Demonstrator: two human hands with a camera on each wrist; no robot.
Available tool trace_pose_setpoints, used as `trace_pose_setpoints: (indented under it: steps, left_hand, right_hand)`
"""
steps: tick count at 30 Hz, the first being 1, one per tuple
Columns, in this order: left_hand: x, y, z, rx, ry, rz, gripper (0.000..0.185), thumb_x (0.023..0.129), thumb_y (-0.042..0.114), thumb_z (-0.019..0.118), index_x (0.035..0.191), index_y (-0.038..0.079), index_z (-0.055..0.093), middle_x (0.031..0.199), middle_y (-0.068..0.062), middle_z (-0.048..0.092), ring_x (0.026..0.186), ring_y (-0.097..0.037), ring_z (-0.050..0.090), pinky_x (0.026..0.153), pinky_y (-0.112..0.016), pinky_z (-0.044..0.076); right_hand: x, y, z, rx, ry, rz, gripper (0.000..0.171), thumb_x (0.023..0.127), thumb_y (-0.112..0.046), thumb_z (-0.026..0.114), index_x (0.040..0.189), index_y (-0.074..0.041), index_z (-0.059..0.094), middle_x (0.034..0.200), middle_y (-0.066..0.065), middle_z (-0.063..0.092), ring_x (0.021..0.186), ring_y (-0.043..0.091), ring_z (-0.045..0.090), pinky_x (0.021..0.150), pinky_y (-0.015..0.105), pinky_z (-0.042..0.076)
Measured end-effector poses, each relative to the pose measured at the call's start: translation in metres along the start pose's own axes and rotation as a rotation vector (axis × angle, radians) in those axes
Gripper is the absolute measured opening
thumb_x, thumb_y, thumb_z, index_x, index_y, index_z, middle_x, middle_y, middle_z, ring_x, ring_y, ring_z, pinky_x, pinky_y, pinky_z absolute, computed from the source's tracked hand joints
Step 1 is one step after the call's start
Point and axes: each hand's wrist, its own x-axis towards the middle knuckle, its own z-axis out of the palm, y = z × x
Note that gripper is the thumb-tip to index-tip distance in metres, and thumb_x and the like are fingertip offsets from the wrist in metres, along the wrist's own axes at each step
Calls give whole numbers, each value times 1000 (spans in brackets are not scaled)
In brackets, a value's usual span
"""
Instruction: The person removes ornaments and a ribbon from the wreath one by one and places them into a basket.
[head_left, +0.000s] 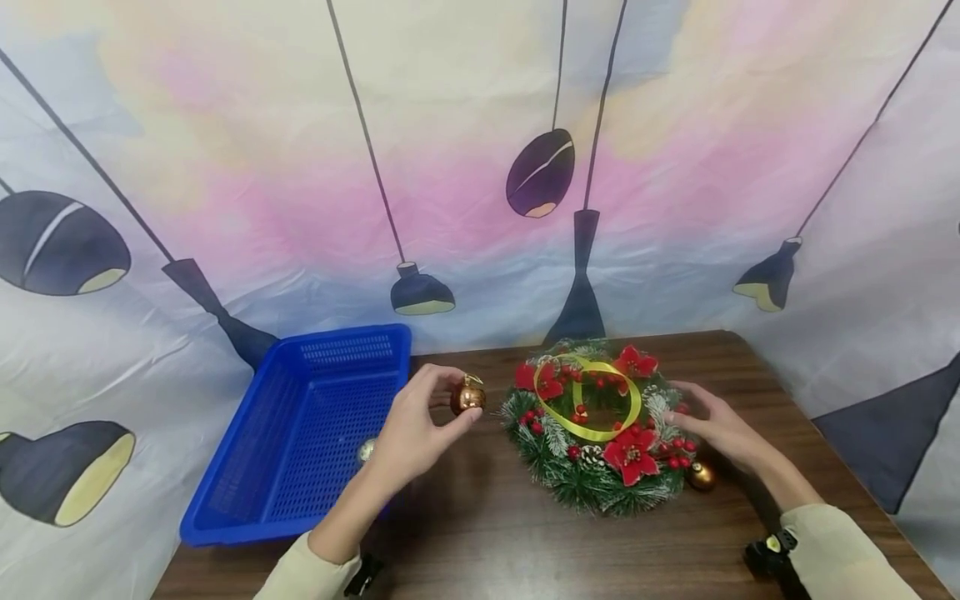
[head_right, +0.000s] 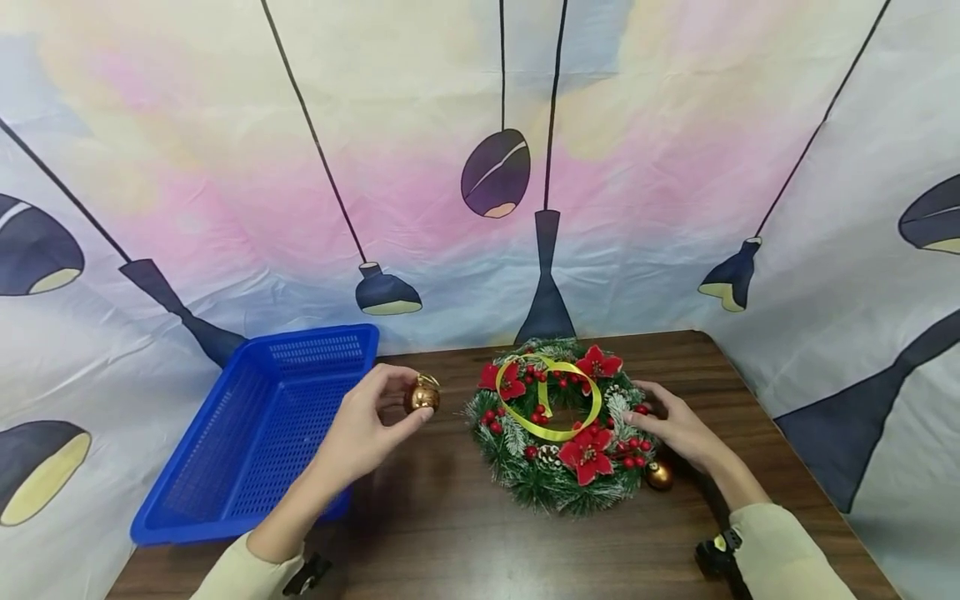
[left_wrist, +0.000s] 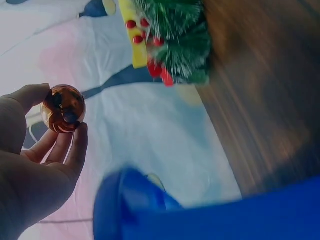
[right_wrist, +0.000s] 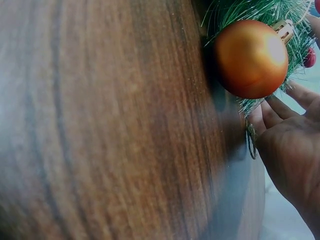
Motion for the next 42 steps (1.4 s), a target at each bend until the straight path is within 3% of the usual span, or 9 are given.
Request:
trace_pose_setpoints:
  steps: [6,15,24,31,42]
  left_hand:
    - [4,-4,-24,64,60,-13,42,89,16,88,122,8,65,115,-3,65,102,-18,68,85,-40,63]
    - [4,-18,-52,143,115,-53,45,90,17,87,128,5,64,121,-10,65,114,-27,67,91,-46,62]
    - [0,-36,-65,178,133,-110,44,91,17,87,125,3,63,122,-14,66,116,-33,68,91,-51,61]
    - [-5,-50,-73,208,110,-190,45,92,19,86,126,1,61,122,-18,66,116,-37,68,92,-52,60]
    - [-13,-72,-76,234,91,-281,43,96,20,82,126,-2,60,123,-23,65,116,-40,68,93,-55,59]
  right_hand:
    - [1,1,0,-6,-2,3,75,105,-30,68,163,0,31,163,36,28,144,63,29,105,82,33]
    - [2,1,0,2,-5,4,75,104,-28,68,163,0,30,163,36,27,144,64,29,106,82,32]
    - [1,0,0,6,-3,0,74,104,-27,68,163,1,31,163,36,28,144,63,30,106,81,33]
    - [1,1,-1,-7,-6,6,75,105,-29,67,163,0,30,164,35,28,145,63,28,105,83,33]
    - [1,0,-2,-4,-6,9,75,105,-29,67,163,-1,30,164,35,27,146,63,27,104,83,32]
